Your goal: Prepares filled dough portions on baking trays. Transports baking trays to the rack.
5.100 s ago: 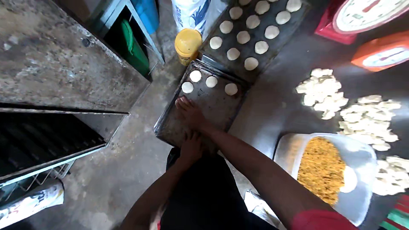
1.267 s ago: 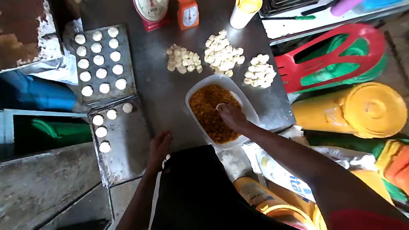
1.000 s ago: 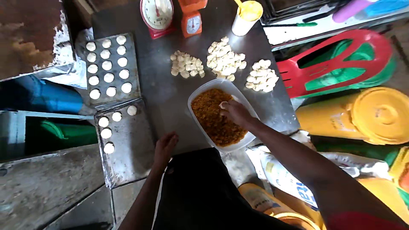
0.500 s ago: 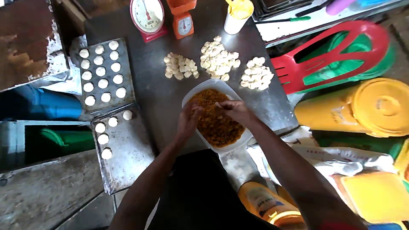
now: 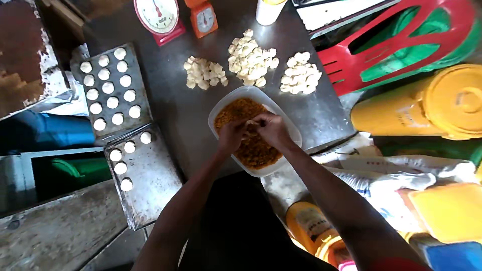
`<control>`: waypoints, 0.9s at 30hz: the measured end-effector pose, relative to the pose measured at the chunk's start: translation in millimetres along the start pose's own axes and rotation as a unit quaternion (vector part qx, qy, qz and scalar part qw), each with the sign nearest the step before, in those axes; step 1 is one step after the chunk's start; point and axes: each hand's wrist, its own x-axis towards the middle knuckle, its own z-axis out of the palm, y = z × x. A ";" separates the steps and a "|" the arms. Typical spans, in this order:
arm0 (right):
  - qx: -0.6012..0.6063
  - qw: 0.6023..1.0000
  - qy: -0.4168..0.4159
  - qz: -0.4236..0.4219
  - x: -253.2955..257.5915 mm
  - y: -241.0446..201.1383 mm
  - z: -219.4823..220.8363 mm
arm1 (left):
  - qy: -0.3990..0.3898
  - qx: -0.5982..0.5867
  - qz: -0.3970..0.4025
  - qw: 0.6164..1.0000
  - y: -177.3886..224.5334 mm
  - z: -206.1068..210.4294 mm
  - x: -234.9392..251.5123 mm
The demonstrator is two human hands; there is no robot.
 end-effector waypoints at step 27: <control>-0.176 0.980 -0.085 -0.043 8.0 -4.3 18.6 | 0.118 -0.209 -0.006 0.971 -20.8 -34.8 -21.6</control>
